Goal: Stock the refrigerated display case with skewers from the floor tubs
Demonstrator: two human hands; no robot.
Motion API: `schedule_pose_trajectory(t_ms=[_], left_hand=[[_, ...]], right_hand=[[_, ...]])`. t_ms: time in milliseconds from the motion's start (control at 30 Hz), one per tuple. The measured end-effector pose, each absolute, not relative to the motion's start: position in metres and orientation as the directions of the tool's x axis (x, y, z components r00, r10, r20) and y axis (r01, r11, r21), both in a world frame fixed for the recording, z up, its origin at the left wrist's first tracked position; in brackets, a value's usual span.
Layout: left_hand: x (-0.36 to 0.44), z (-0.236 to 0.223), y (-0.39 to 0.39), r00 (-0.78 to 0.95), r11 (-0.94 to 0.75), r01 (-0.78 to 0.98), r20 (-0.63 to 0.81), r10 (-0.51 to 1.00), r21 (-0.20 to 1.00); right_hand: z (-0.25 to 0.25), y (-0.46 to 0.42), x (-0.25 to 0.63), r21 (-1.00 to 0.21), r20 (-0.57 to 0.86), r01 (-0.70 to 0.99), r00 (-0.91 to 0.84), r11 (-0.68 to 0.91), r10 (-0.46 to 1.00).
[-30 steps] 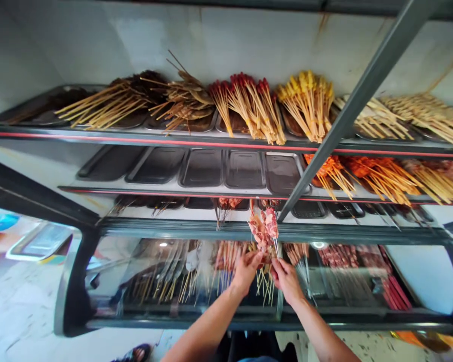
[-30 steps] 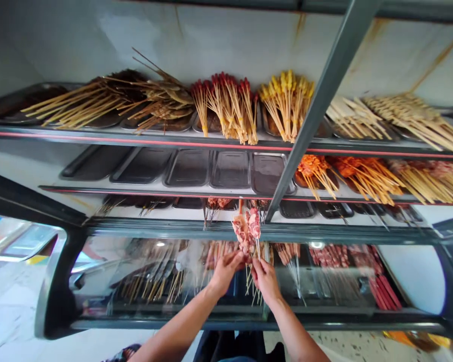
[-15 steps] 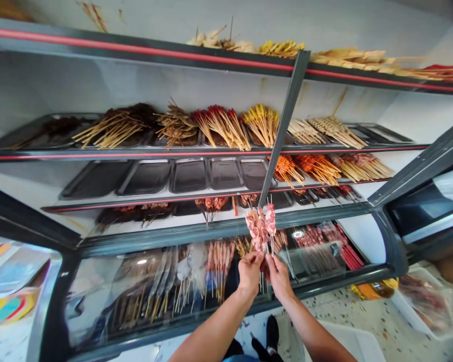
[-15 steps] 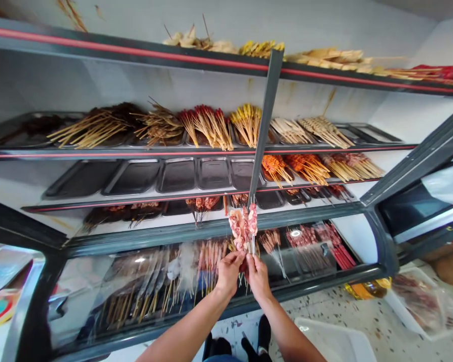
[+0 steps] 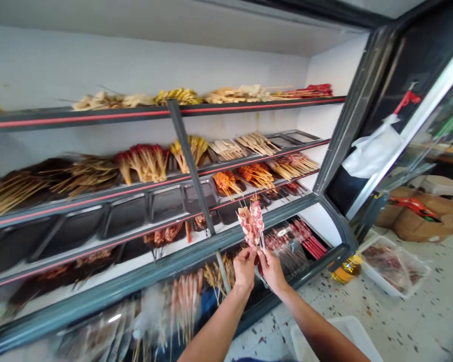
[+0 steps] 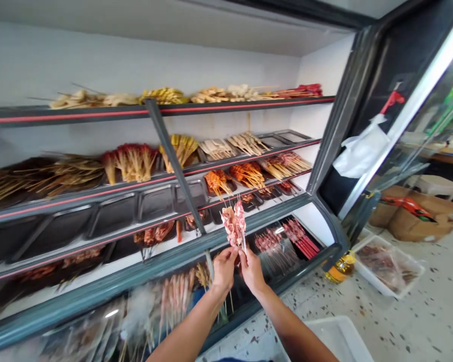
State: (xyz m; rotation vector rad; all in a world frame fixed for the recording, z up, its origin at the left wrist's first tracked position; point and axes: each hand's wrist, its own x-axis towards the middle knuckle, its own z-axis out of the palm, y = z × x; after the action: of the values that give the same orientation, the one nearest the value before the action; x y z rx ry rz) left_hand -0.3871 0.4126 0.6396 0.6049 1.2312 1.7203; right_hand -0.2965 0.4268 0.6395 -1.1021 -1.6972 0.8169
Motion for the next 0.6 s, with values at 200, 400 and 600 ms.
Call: schedule_pose_trajectory(t_ms=[200, 400, 600], left_hand=[[-0.317, 0.653, 0.438, -0.429, -0.102, -0.342, -0.059, 0.901, 0.934], [-0.321, 0.654, 0.443, -0.397, -0.107, -0.306, -0.025, 0.917, 0.946], [-0.340, 0.660, 0.444, -0.414, -0.107, -0.450, -0.101, 0.905, 0.886]], right_hand=[[0.647, 0.454, -0.226, -0.791, 0.419, 0.431, -0.135, 0.435, 0.898], [0.636, 0.466, -0.219, -0.804, 0.409, 0.429, -0.107, 0.413, 0.907], [0.641, 0.474, -0.241, -0.861, 0.381, 0.329, -0.086, 0.387, 0.921]])
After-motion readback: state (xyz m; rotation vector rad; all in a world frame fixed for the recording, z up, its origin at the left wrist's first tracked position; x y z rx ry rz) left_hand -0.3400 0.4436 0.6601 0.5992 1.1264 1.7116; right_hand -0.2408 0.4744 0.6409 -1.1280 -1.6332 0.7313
